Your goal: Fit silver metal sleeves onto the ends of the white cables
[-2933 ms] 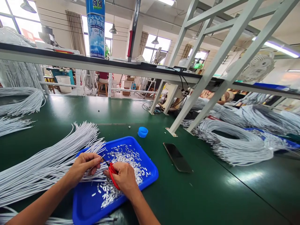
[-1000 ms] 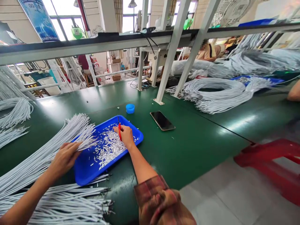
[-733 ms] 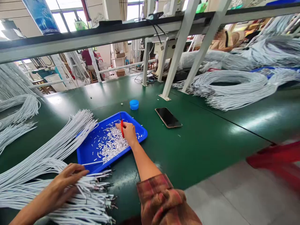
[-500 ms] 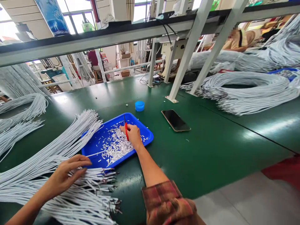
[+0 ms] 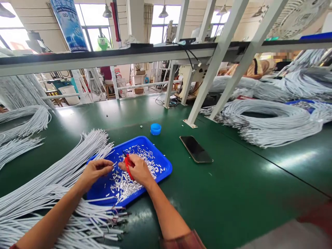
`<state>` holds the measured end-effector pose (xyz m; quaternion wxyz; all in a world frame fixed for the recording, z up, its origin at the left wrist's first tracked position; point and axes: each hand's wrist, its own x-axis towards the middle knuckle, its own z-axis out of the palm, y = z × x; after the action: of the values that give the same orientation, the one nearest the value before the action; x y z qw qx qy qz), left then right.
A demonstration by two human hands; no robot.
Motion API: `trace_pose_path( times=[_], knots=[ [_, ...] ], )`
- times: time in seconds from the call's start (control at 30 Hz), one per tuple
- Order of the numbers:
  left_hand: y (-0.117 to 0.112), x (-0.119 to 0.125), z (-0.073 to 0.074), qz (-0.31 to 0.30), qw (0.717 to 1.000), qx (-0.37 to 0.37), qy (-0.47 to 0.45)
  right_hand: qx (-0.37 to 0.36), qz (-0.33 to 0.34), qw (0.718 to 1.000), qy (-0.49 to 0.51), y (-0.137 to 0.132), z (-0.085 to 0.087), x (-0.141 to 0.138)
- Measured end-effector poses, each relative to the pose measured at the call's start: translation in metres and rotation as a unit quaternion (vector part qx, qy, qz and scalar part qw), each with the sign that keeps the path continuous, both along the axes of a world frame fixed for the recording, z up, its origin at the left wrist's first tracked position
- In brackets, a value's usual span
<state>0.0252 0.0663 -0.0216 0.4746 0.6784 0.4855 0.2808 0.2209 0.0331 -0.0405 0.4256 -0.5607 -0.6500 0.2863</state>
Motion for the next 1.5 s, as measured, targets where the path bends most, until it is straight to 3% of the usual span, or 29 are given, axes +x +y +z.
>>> trace_pose_path(
  times=[0.07, 0.17, 0.5, 0.6, 0.73, 0.87, 0.97, 1.03, 1.13, 1.23, 1.33, 1.4, 1.5],
  knots=[
    [-0.001, -0.004, 0.003, 0.041, 0.990, -0.063, -0.118, -0.015, 0.018, 0.999, -0.031, -0.001, 0.001, -0.005],
    [-0.005, -0.006, 0.006, 0.063, 0.974, -0.098, -0.193, -0.025, 0.049, 0.997, -0.057, -0.003, 0.000, -0.010],
    [-0.005, -0.005, -0.004, 0.036, 0.958, -0.134, -0.251, -0.055, 0.096, 0.993, -0.028, -0.007, -0.007, -0.012],
    [-0.006, -0.006, -0.007, 0.028, 0.973, -0.079, -0.216, -0.063, 0.100, 0.992, -0.032, -0.008, -0.007, -0.014],
    [-0.010, -0.004, -0.004, 0.040, 0.990, 0.061, -0.120, -0.055, 0.087, 0.992, -0.069, -0.008, -0.007, -0.015],
    [-0.016, -0.001, 0.002, 0.065, 0.979, 0.191, -0.030, -0.043, 0.079, 0.991, -0.098, -0.007, -0.009, -0.015],
    [-0.018, 0.001, 0.003, 0.076, 0.972, 0.221, -0.019, -0.040, 0.072, 0.992, -0.093, -0.007, -0.013, -0.016],
    [-0.018, 0.001, 0.000, 0.077, 0.978, 0.189, -0.037, -0.040, 0.067, 0.993, -0.089, -0.008, -0.015, -0.018],
    [-0.016, 0.001, -0.003, 0.040, 0.990, 0.063, -0.117, -0.047, 0.065, 0.993, -0.091, -0.008, -0.016, -0.020],
    [-0.015, 0.001, -0.005, 0.007, 0.981, -0.046, -0.189, -0.054, 0.070, 0.992, -0.089, -0.008, -0.012, -0.019],
    [-0.014, 0.000, -0.005, 0.044, 0.973, -0.070, -0.214, -0.065, 0.076, 0.992, -0.074, -0.007, -0.006, -0.016],
    [-0.012, 0.000, -0.007, 0.066, 0.970, -0.070, -0.221, -0.087, 0.070, 0.994, -0.008, -0.007, -0.002, -0.015],
    [-0.012, 0.001, -0.009, 0.027, 0.975, -0.070, -0.209, -0.133, 0.054, 0.972, 0.183, -0.010, -0.002, -0.020]
  ],
)
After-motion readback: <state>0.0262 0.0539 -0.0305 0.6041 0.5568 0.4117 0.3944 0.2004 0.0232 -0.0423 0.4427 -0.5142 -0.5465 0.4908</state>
